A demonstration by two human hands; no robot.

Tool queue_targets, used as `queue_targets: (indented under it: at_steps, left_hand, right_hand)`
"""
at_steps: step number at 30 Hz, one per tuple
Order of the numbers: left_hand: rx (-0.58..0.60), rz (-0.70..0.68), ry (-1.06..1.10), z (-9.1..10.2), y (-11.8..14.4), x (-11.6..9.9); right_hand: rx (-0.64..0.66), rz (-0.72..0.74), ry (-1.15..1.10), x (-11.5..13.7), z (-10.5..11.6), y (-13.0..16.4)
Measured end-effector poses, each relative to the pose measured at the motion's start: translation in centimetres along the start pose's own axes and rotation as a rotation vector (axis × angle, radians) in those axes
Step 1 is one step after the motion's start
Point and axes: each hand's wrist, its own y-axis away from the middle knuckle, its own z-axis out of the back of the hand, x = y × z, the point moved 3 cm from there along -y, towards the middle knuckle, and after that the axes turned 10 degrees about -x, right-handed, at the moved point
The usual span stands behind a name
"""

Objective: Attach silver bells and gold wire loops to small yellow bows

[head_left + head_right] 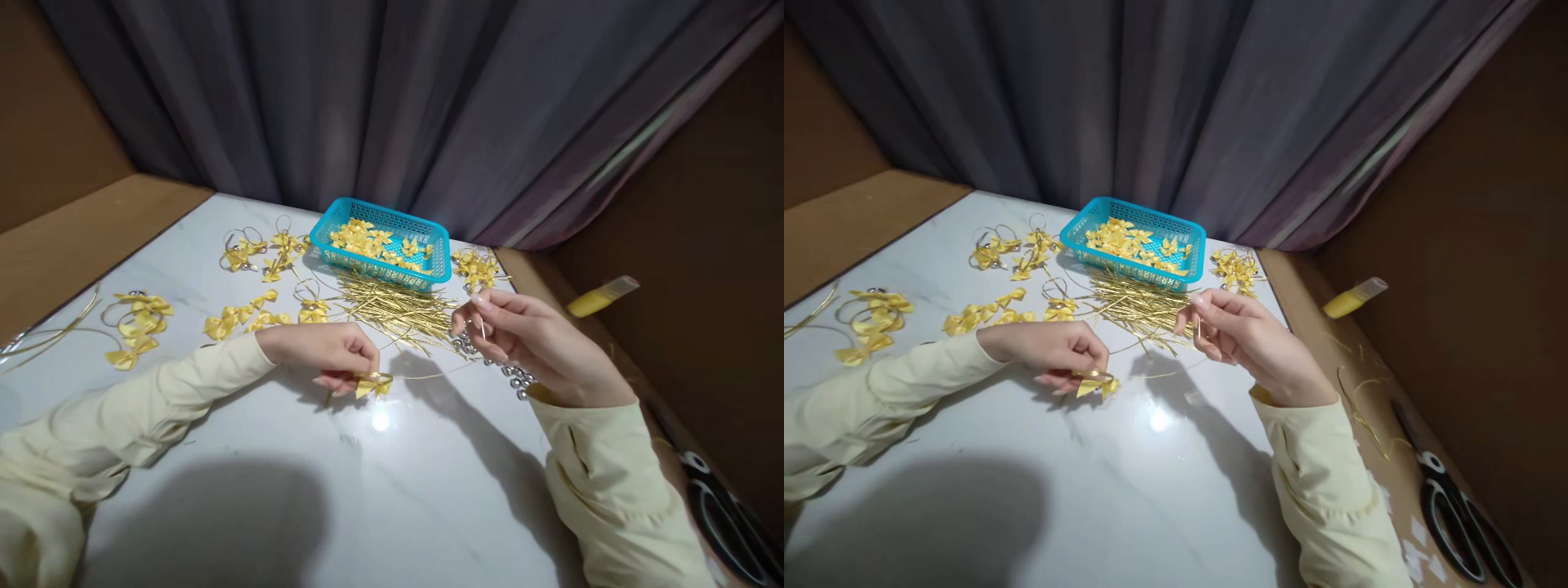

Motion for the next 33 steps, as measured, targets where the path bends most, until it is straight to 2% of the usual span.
queue_targets:
  at_steps: [6,12,17,29,33]
  left_hand:
    - [0.031,0.057,-0.107,-1.0,-0.2,0.4]
    - [0.028,0.080,-0.091,-0.9,-0.6,0.9]
    - [0.048,0.088,-0.075,-1.0,-0.9,1.3]
    - [0.068,0.101,-0.092,-1.2,-0.9,2.2]
    - [0.076,0.104,-0.095,-1.2,-1.2,2.5]
  right_hand:
    - [-0.074,0.060,-0.120,1.1,0.3,0.5]
    - [-0.123,0.163,-0.141,2.5,1.4,1.9]
    - [-0.237,0.201,-0.164,3.2,1.9,2.6]
    - [-0.391,0.255,-0.128,4.5,3.2,3.3]
    - [-0.485,0.276,-0.080,4.9,3.8,3.8]
